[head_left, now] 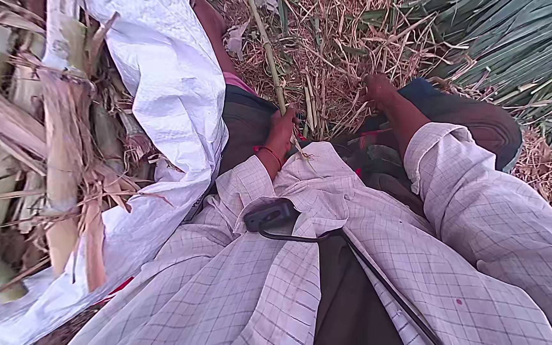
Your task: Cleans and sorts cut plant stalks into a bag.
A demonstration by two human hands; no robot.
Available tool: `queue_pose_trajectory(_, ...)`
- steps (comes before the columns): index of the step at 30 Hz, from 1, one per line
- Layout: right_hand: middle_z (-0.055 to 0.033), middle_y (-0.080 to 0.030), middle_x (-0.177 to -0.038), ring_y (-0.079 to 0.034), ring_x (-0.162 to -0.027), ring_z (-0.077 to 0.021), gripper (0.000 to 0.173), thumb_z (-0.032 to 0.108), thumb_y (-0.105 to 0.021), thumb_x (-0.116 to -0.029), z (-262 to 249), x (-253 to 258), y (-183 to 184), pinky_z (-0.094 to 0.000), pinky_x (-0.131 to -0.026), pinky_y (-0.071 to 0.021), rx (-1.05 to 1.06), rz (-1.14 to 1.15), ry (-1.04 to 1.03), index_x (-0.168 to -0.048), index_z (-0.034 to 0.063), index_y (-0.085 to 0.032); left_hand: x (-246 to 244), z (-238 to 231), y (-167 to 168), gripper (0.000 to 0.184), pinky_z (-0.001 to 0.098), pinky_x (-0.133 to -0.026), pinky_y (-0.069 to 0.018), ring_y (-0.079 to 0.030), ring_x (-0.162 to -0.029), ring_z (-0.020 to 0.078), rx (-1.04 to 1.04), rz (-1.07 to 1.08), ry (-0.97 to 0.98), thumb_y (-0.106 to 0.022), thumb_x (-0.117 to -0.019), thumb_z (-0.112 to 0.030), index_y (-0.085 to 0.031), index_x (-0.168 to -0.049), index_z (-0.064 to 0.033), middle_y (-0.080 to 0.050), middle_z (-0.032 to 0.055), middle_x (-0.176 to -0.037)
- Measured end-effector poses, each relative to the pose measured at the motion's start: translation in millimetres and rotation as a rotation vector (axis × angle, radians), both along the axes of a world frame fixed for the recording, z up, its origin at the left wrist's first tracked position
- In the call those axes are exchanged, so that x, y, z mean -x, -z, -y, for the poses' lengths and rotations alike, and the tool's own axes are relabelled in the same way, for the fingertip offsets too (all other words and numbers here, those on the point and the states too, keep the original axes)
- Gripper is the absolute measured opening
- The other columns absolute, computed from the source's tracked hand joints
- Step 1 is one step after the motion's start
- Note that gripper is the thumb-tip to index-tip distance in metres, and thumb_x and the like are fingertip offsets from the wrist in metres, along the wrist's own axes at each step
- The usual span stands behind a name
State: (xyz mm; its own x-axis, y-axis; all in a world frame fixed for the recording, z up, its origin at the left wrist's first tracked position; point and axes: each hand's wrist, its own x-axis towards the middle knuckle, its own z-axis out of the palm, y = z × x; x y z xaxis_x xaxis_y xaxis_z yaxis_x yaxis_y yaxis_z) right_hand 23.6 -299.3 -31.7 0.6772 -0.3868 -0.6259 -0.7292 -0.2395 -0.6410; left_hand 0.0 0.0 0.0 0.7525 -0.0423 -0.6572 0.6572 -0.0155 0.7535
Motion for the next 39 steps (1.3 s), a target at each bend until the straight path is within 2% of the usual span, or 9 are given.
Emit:
queue_pose_trajectory(3, -0.0078, -0.069, -0.099, -0.068, -0.075, -0.0177, 0.045, 0.039, -0.03, -0.1126, 0, -2, -18, -0.0347, -0.066, -0.0574, -0.204, 0.208, 0.207, -0.136, 0.0064, -0.05, 0, -2, -3, 0.024, 0.0237, -0.057, -0.0491, -0.058, -0.065, 0.009, 0.009, -0.008, -0.013, -0.051, -0.1089, -0.029, -0.058, -0.118, -0.0085, -0.062, 0.0014, -0.085)
queue_pose_trajectory(6, -0.0045, -0.066, -0.09, -0.064, -0.069, -0.016, 0.034, 0.04, -0.029, -0.113, -32, 1, -30, -0.032, -0.062, -0.0555, -0.491, 0.311, 0.338, -0.118, 0.0115, -0.048, 2, -3, -6, 0.027, 0.0253, -0.063, -0.0516, -0.063, -0.074, 0.0103, 0.008, 0.012, -0.026, -0.052, -0.1082, -0.028, -0.057, -0.125, -0.0082, -0.067, 0.0034, -0.096)
queue_pose_trajectory(12, -0.0051, -0.069, -0.09, -0.066, -0.068, -0.014, 0.045, 0.041, -0.026, -0.1141, -136, 45, -34, -0.0304, -0.063, -0.0559, -0.538, 0.141, -0.122, -0.114, 0.0063, -0.054, 3, -8, -2, 0.046, 0.0376, -0.094, -0.0531, -0.064, -0.12, 0.0197, 0.014, 0.067, -0.021, -0.043, -0.1111, -0.037, -0.047, -0.144, -0.0052, -0.065, 0.0108, -0.134)
queue_pose_trajectory(17, -0.0019, -0.06, -0.078, -0.06, -0.07, -0.0113, 0.045, 0.032, -0.027, -0.1152, -191, 79, -31, -0.0306, -0.068, -0.0553, -0.616, 0.21, -0.244, -0.092, 0.0057, -0.055, 4, -7, -3, 0.032, 0.032, -0.074, -0.0567, -0.066, -0.083, 0.0153, -0.005, 0.086, -0.018, -0.045, -0.1109, -0.029, -0.056, -0.125, -0.0019, -0.067, 0.0088, -0.1)
queue_pose_trajectory(22, -0.0014, -0.051, -0.077, -0.052, -0.071, -0.0085, 0.042, 0.022, -0.031, -0.1139, -178, 75, -25, -0.0292, -0.071, -0.0479, -0.496, 0.339, -0.606, -0.089, 0.0028, -0.058, 4, -7, -6, 0.015, 0.0293, -0.071, -0.059, -0.067, -0.072, 0.0131, 0.023, 0.155, 0.06, -0.052, -0.1063, -0.013, -0.055, -0.114, -0.0007, -0.066, 0.004, -0.084)
queue_pose_trajectory(26, -0.0004, -0.058, -0.076, -0.054, -0.07, -0.0068, 0.048, 0.031, -0.037, -0.1126, -150, 60, -18, -0.031, -0.071, -0.0473, -0.357, 0.274, -0.813, -0.087, 0.0031, -0.066, 6, -5, -5, 0.028, 0.0301, -0.069, -0.056, -0.061, -0.068, 0.0129, -0.086, 0.311, 0.192, -0.052, -0.1082, -0.021, -0.057, -0.118, 0.0047, -0.06, 0.0055, -0.08)
queue_pose_trajectory(32, -0.0257, -0.07, -0.101, -0.068, -0.1, -0.0441, 0.037, 0.035, -0.064, -0.1027, -82, 21, 63, -0.0673, -0.09, -0.0492, 0.138, 0.123, -1.172, -0.104, -0.001, -0.072, 17, -23, -41, 0.035, 0.0386, -0.066, -0.0586, -0.065, -0.067, 0.021, -0.298, 0.525, 0.236, -0.056, -0.1069, -0.028, -0.06, -0.126, 0.0011, -0.065, 0.0131, -0.082)
queue_pose_trajectory(36, -0.0279, -0.07, -0.104, -0.066, -0.104, -0.0475, 0.034, 0.03, -0.065, -0.1008, -42, 24, 65, -0.0698, -0.089, -0.0491, 0.374, -0.188, -1.228, -0.099, -0.0036, -0.073, 43, -47, -105, 0.033, 0.0346, -0.058, -0.0519, -0.057, -0.061, 0.0167, -0.386, 0.701, 0.318, -0.059, -0.1048, -0.032, -0.064, -0.118, -0.0021, -0.061, 0.0086, -0.078)
queue_pose_trajectory(39, -0.033, -0.068, -0.111, -0.064, -0.111, -0.0511, 0.038, 0.027, -0.058, -0.1057, -41, 15, 51, -0.0709, -0.096, -0.0451, 0.334, -0.087, -1.205, -0.105, -0.0092, -0.071, 60, -80, -165, 0.034, 0.0341, -0.055, -0.0538, -0.058, -0.056, 0.0152, -0.521, 0.977, 0.449, -0.047, -0.108, -0.026, -0.066, -0.114, 0.0017, -0.06, 0.0064, -0.07)
